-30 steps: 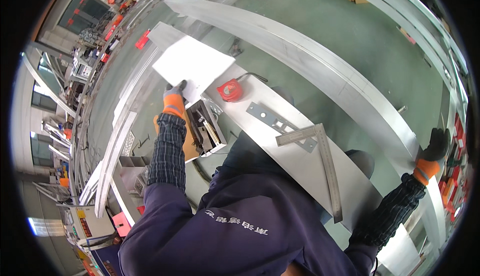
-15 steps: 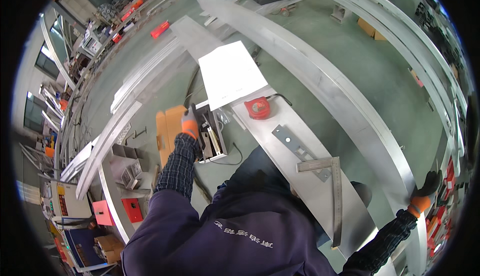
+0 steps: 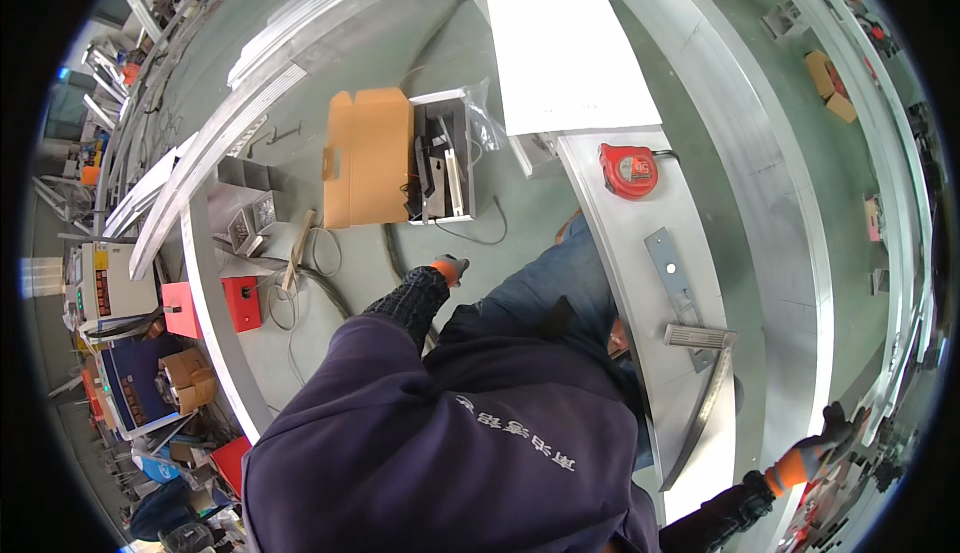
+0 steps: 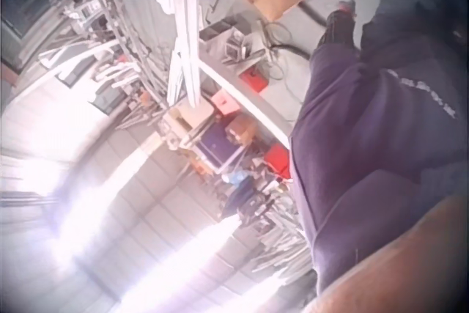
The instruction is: The person measures and marks a long metal beam using a ruler and pencil, then consults a printed document while seated at a workbench. They continue to mark the beam at multiple points, referencing the document repeatedly.
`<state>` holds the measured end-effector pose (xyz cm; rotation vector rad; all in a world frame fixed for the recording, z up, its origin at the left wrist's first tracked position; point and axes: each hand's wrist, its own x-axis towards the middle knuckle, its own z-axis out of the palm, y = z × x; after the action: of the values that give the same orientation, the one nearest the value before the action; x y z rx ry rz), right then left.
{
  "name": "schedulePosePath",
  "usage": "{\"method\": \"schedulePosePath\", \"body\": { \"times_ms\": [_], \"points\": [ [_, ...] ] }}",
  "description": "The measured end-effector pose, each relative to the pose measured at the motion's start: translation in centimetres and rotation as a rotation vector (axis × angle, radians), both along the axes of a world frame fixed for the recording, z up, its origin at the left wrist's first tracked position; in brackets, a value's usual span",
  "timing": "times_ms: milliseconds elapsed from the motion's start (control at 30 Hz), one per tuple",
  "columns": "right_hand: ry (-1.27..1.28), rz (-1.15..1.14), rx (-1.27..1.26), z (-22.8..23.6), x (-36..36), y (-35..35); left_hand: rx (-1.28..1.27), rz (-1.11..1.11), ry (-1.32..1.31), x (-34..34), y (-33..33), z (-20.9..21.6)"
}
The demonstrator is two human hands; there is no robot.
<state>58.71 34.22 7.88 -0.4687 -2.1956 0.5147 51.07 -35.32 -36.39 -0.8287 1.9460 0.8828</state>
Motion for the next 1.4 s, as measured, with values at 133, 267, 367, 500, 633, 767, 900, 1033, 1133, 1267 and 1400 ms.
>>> {"method": "schedulePosePath", "body": {
  "times_ms": [133, 267, 367, 500, 633, 767, 900, 1033, 1133, 1267, 1400],
  "points": [
    [-0.062, 0.033, -0.034, -0.7, -1.2, -5.7, 0.091, 0.211, 0.082, -2.3, 1.9, 0.6],
    [-0.049, 0.100, -0.048, -0.2, -3.1, -10.3, 0.272, 0.360, 0.230, -3.8, 1.2, -0.1],
    [-0.131, 0.175, 0.140, 0.2, -2.8, -11.0, 0.330, 0.341, 0.462, -5.2, 2.0, 0.2],
    [-0.041, 0.064, -0.123, -0.6, -0.1, -12.0, 0.370, 0.230, 0.748, -9.0, 7.6, 12.0],
    [0.053, 0.117, -0.277, -0.4, 2.3, -11.7, 0.250, -0.121, 1.333, -9.3, 11.3, 27.4],
    [0.016, -0.095, -0.293, 0.2, 6.4, -11.1, 0.527, -0.606, 1.638, -9.6, 18.7, 37.4],
    [0.120, -0.313, -0.551, -3.2, 14.1, -8.9, 0.513, -1.129, 1.464, -10.2, 27.2, 38.2],
    [0.161, -0.439, -0.581, -5.5, 19.2, -7.6, 0.471, -1.386, 1.472, -10.8, 32.5, 37.2],
    [0.064, -0.522, -0.640, -5.8, 20.6, -7.7, 0.294, -1.550, 1.417, -12.2, 31.7, 35.9],
    [0.137, -0.507, -0.607, -8.3, 23.1, -5.8, 0.461, -1.587, 1.388, -12.3, 32.7, 36.3],
    [0.067, -0.512, -0.522, -9.0, 22.5, -5.2, 0.446, -1.561, 1.412, -12.4, 32.2, 35.7]
  ]
}}
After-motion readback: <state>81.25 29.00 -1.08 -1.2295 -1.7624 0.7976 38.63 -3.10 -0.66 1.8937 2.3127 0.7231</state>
